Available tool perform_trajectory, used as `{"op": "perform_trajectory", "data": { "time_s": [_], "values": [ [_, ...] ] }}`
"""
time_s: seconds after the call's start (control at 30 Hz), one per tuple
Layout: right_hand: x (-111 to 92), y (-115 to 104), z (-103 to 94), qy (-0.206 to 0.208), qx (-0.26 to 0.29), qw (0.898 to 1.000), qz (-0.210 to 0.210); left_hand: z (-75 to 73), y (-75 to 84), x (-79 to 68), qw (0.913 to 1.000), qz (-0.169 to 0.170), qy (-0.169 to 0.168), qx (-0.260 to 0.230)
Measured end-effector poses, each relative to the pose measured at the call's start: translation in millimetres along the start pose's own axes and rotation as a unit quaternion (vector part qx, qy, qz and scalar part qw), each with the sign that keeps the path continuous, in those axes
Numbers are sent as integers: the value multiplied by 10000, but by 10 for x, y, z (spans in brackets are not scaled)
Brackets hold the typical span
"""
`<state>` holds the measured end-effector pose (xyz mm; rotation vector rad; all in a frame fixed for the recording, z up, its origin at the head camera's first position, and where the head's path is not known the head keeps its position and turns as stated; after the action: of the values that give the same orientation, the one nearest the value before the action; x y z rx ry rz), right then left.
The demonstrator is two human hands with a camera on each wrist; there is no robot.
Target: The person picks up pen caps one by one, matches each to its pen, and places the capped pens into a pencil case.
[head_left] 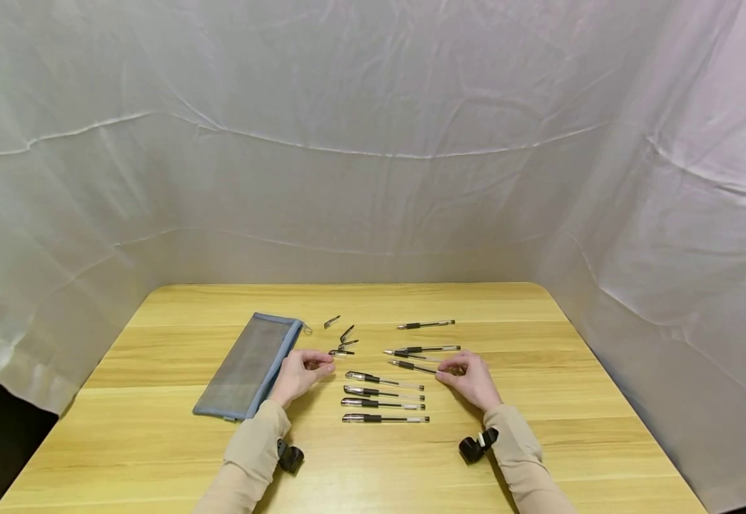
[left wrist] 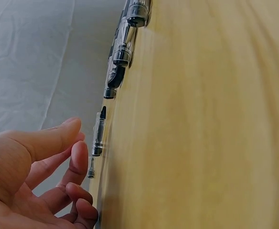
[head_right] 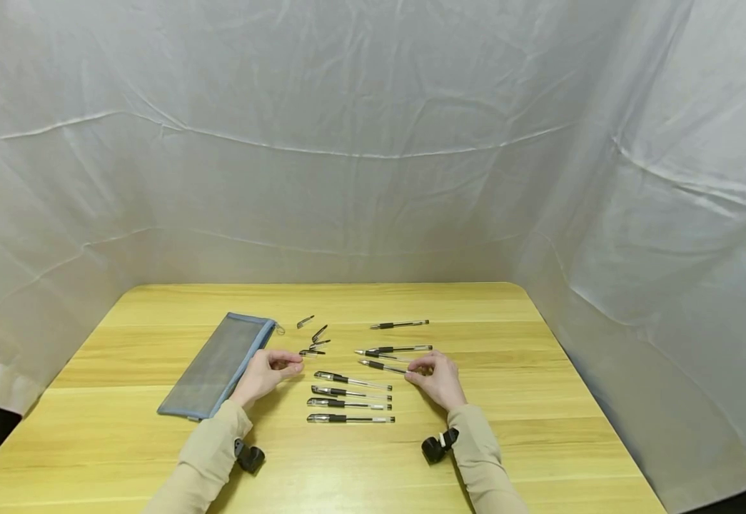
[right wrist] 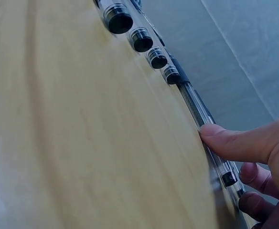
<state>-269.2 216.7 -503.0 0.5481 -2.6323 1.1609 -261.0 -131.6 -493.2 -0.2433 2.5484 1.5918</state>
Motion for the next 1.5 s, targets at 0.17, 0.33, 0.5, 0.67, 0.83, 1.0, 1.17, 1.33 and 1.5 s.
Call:
{"op": "perform_trajectory", "data": {
  "time_s": [0.17,0.33,0.5,0.67,0.83,1.0,1.17,1.33,1.5],
  "values": [
    [10,-11,8,53,-22,10000,-21,0,-8,2,10000,-10,-30,-90],
    [22,-21,16,167,132,9997,-82,-6,-23,-2,9998,-52,-36,-188],
    [32,-36,30,232,459,9987,-70,-26,-43,0,9995,-121,101,-279],
    [27,-38,30,352,803,9961,-52,-44,-42,18,9988,15,323,-355],
    [31,-32,40,513,1112,9925,66,-42,-31,43,9979,-54,431,-474],
    [56,-48,50,698,1193,9902,219,-23,-19,84,9975,-115,545,-442],
    [94,-58,76,889,1430,9852,323,-4,-14,127,9972,-201,636,-344],
    [133,-71,105,1023,1813,9771,435,21,11,154,9975,-225,637,-225],
    [163,-202,69,1130,1939,9730,532,38,37,171,9975,-269,649,-25]
  ]
}}
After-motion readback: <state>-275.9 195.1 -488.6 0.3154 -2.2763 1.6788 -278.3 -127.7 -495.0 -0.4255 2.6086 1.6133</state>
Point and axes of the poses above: each hand's wrist, its own x-axis towards the middle knuckle, its own z-axis out of the palm, y = z × x, the point moved 4 cm from there along x, towards the middle knuckle, and after that the axes turned 14 degrees about -z, right-handed, at the moved point
